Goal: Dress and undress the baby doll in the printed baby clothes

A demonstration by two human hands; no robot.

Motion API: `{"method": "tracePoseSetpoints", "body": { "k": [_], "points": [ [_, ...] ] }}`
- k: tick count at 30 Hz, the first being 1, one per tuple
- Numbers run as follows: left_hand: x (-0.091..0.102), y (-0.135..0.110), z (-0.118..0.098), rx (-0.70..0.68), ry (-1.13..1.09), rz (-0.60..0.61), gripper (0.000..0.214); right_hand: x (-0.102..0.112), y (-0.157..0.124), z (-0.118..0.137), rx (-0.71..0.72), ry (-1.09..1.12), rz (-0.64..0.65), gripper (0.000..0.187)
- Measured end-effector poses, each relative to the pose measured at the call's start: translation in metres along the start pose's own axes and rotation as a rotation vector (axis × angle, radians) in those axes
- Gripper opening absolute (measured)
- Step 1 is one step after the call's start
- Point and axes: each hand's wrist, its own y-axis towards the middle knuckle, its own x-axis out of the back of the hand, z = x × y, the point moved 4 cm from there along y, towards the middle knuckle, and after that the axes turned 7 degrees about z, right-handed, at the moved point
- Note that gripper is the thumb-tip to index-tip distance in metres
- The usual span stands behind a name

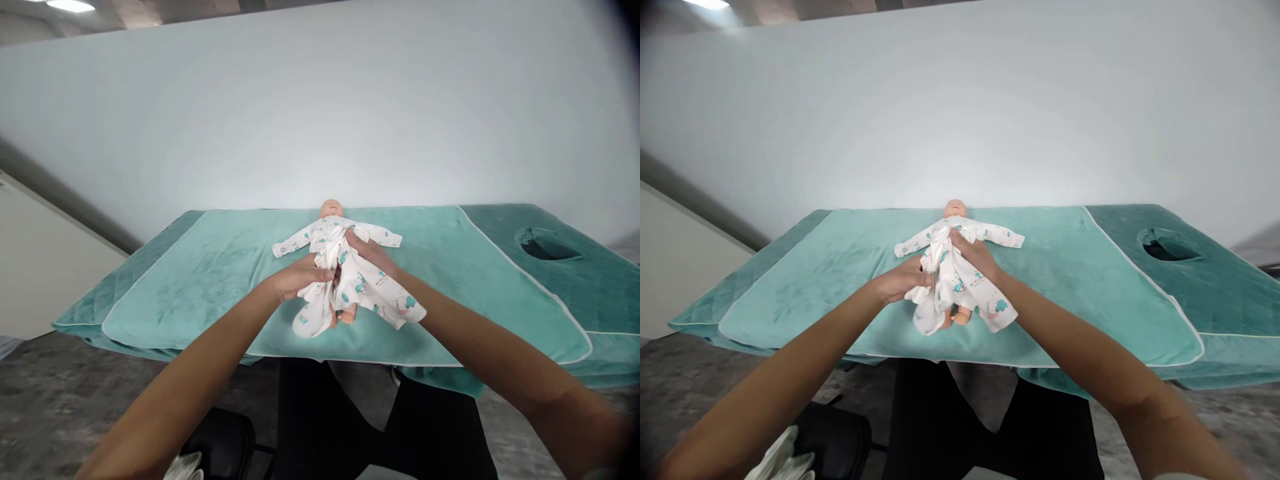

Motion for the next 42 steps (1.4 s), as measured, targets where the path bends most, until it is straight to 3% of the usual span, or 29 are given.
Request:
{"method": "tracePoseSetpoints", "body": {
  "k": [3, 5, 8, 12, 14, 16, 22, 25, 27, 30, 34, 37, 39, 42],
  "points": [
    [-0.011, 0.002, 0.005, -0.019, 0.098, -0.075, 0.053, 0.005, 0.002, -0.002, -0.003, 0.014, -0.243, 0.054],
    [-0.014, 0.002, 0.006, -0.021, 0.090, -0.184, 0.047, 0.003, 0.004, -0.004, 0.000, 0.078, -0.241, 0.053],
    [-0.013, 0.003, 0.001, -0.103, -0.045, -0.320, 0.043, 0.000, 0.006, -0.011, -0.011, 0.219, -0.087, 0.051],
    [-0.004, 0.003, -0.019, -0.268, -0.199, -0.404, 0.043, 0.000, -0.002, -0.022, -0.072, 0.260, 0.200, 0.047],
    [-0.001, 0.004, -0.023, -0.258, -0.222, -0.407, 0.041, 0.000, -0.008, -0.025, -0.112, 0.264, 0.307, 0.050],
    [-0.001, 0.004, -0.021, -0.213, -0.250, -0.388, 0.040, 0.001, -0.011, -0.023, -0.122, 0.266, 0.337, 0.050],
    [-0.001, -0.003, -0.001, -0.069, -0.309, -0.326, 0.039, 0.006, -0.004, -0.003, 0.134, 0.414, 0.135, 0.039],
    [0.002, -0.002, -0.004, -0.156, -0.341, -0.329, 0.042, -0.004, -0.007, -0.011, 0.058, 0.381, 0.241, 0.047],
    [0.003, -0.001, -0.010, -0.270, -0.360, -0.352, 0.046, -0.013, -0.013, -0.020, -0.049, 0.303, 0.393, 0.049],
    [0.000, 0.000, -0.012, -0.268, -0.367, -0.324, 0.051, -0.021, -0.017, -0.019, -0.082, 0.225, 0.533, 0.054],
    [0.005, -0.006, -0.006, -0.106, -0.245, -0.238, 0.057, -0.010, -0.005, 0.002, 0.065, 0.322, 0.294, 0.055],
    [0.013, -0.006, -0.002, -0.013, -0.115, -0.147, 0.064, -0.007, 0.003, 0.000, 0.018, 0.390, 0.225, 0.057],
    [0.019, -0.003, -0.006, -0.115, -0.107, -0.209, 0.063, -0.007, 0.004, -0.009, -0.007, 0.364, 0.234, 0.057],
    [0.020, 0.002, -0.012, -0.323, -0.182, -0.292, 0.061, -0.010, 0.002, -0.020, -0.054, 0.211, 0.359, 0.055]
  ]
}}
